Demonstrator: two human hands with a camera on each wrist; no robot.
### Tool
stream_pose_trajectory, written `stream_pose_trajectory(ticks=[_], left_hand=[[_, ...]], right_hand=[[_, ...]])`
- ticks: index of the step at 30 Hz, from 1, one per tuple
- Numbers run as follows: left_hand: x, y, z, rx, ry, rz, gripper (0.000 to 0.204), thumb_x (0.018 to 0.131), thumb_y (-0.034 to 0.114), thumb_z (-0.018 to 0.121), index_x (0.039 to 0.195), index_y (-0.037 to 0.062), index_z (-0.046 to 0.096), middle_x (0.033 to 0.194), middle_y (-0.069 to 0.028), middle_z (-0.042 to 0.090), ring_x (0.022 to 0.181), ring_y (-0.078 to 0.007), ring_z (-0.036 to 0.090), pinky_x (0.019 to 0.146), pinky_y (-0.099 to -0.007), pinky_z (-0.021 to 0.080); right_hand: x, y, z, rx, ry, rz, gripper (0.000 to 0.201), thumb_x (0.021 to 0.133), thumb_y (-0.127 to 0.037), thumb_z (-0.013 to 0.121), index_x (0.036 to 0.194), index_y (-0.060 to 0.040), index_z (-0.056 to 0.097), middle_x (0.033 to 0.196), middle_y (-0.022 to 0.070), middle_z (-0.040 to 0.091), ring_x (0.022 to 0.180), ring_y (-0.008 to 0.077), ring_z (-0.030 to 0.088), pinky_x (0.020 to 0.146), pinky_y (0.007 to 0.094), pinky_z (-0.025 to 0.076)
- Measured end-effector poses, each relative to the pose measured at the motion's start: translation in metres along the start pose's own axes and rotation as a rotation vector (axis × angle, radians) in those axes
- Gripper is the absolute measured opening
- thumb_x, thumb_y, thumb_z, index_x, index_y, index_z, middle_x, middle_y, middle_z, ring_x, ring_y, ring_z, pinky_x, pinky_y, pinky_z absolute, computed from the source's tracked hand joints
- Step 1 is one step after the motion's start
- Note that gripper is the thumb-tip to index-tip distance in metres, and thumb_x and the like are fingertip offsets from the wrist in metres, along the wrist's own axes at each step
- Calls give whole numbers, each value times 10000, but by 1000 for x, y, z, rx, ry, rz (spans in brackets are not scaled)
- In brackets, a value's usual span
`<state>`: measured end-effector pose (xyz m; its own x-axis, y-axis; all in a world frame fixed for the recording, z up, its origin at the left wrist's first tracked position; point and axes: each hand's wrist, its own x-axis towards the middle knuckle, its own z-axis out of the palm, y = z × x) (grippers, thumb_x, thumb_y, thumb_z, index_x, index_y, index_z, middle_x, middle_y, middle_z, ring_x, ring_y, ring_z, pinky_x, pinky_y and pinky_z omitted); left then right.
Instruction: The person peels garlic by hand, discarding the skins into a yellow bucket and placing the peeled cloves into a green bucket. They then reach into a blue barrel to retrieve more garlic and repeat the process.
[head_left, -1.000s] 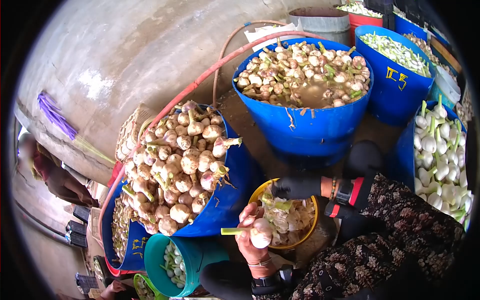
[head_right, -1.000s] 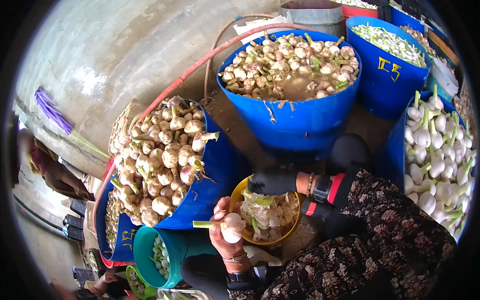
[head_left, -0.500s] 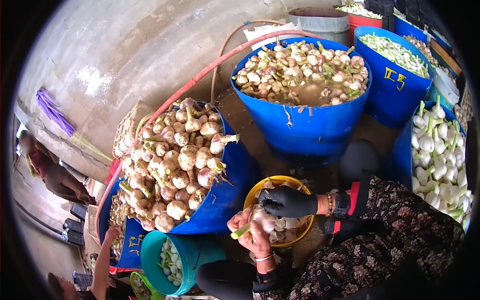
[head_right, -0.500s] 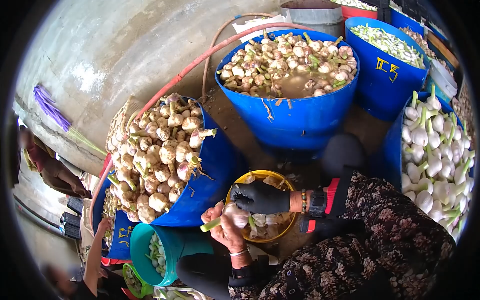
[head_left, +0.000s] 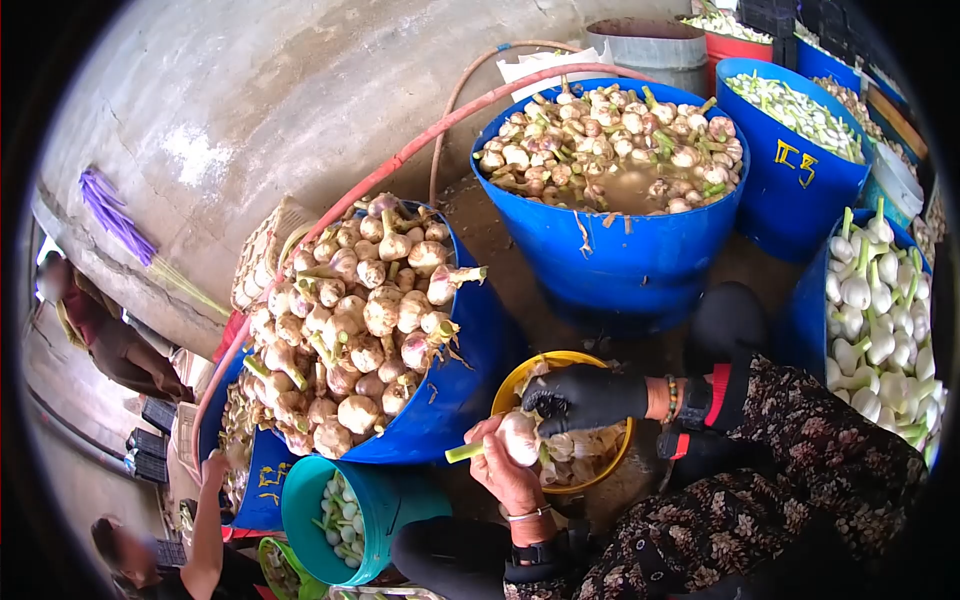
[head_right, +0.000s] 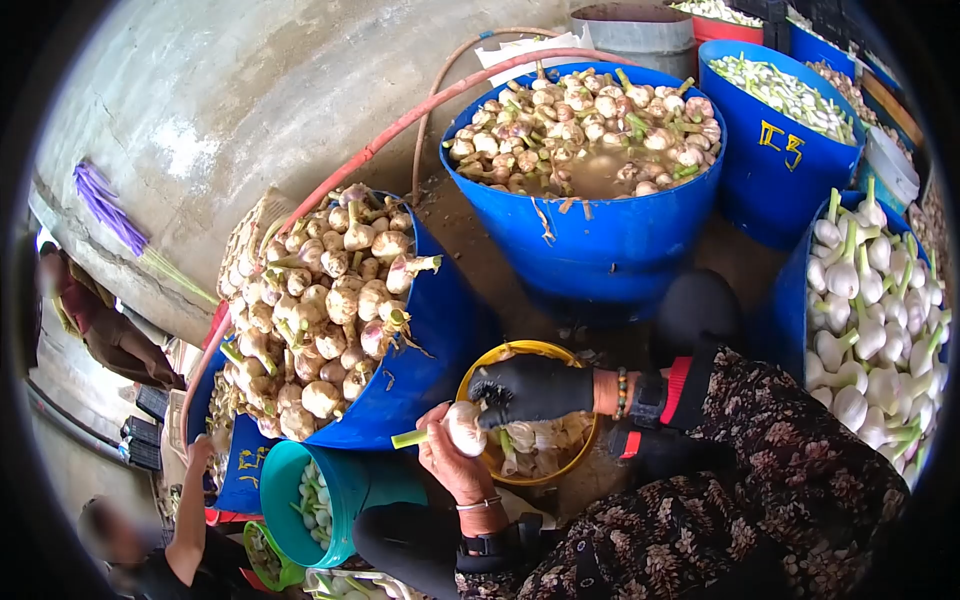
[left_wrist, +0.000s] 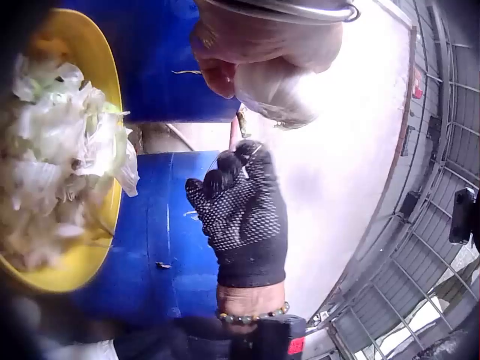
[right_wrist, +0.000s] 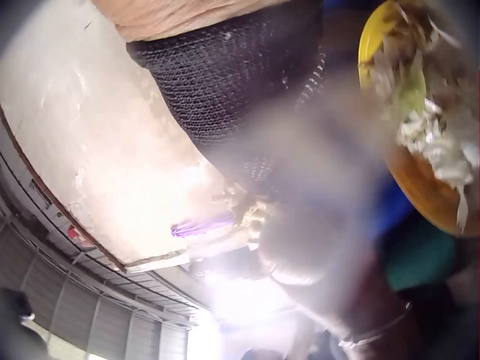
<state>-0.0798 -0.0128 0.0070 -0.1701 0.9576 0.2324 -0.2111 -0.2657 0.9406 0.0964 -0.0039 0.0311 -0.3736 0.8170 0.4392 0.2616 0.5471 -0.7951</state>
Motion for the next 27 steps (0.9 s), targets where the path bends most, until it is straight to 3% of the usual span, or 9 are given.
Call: stream_pose_trajectory(ticks=[3, 9, 11, 13, 16, 17, 20, 25, 27], left_hand=[[-2, 3, 2, 265, -6, 270, 271, 901, 196, 544, 874, -58, 633, 990, -96, 522, 969, -218, 507, 873, -355, 415], [-4, 2, -3, 751, -15, 599, 266, 857, 231, 587, 876, -27, 649, 943, -108, 519, 919, -249, 506, 796, -368, 411], [0, 3, 0, 417, 13, 414, 250, 866, 216, 557, 869, -15, 653, 867, -107, 535, 872, -262, 514, 797, -374, 412], [1, 34, 16, 478, 19, 377, 312, 910, 227, 484, 797, -30, 621, 839, -108, 577, 853, -240, 530, 800, -369, 426], [10, 27, 4, -66, -39, -28, 342, 974, 295, 426, 892, 26, 620, 927, -97, 592, 879, -211, 575, 788, -346, 477], [12, 20, -7, -69, -20, -13, 342, 974, 295, 426, 892, 26, 620, 927, -97, 592, 879, -211, 575, 788, -346, 477], [11, 6, -34, -757, -46, -513, 313, 954, 358, 492, 993, 66, 597, 951, -77, 634, 854, -254, 617, 738, -451, 516], [14, 10, -57, -867, 24, -642, 461, 919, 479, 458, 990, 58, 632, 902, -93, 669, 830, -304, 635, 663, -454, 508], [13, 25, -69, -537, 167, -498, 347, 920, 365, 499, 997, 46, 615, 925, -64, 644, 869, -253, 624, 767, -412, 514]], right_hand=[[-3, -6, 8, -11, -76, 183, 280, 852, -240, 708, 973, -21, 582, 855, 99, 633, 786, 199, 610, 725, 358, 484], [-6, -6, 14, -117, 42, 14, 134, 823, -127, 661, 893, -38, 589, 767, 121, 627, 679, 264, 608, 639, 378, 483], [-6, -4, 9, -265, 59, -22, 106, 819, -114, 642, 882, -43, 596, 750, 133, 625, 661, 283, 609, 621, 385, 482], [-8, 28, 17, -313, -54, 286, 155, 863, -151, 591, 969, -41, 617, 807, 148, 659, 720, 302, 638, 626, 405, 485], [-14, 50, 16, -467, -195, 234, 299, 846, -239, 635, 1085, -61, 610, 915, 146, 667, 811, 320, 654, 682, 418, 511], [-14, 49, 15, -584, -286, 202, 353, 837, -266, 649, 1128, -71, 602, 959, 146, 667, 848, 324, 659, 705, 425, 520], [-9, 40, 6, -618, -253, 176, 413, 822, -297, 645, 1177, -93, 587, 1008, 143, 661, 886, 326, 658, 728, 423, 528], [-2, 37, 7, -696, -286, 140, 247, 800, -154, 591, 1036, -107, 648, 838, 130, 668, 742, 335, 654, 653, 427, 515], [-6, 44, 15, -661, -240, 92, 218, 791, -132, 576, 991, -110, 659, 817, 117, 668, 735, 328, 654, 643, 430, 514]])
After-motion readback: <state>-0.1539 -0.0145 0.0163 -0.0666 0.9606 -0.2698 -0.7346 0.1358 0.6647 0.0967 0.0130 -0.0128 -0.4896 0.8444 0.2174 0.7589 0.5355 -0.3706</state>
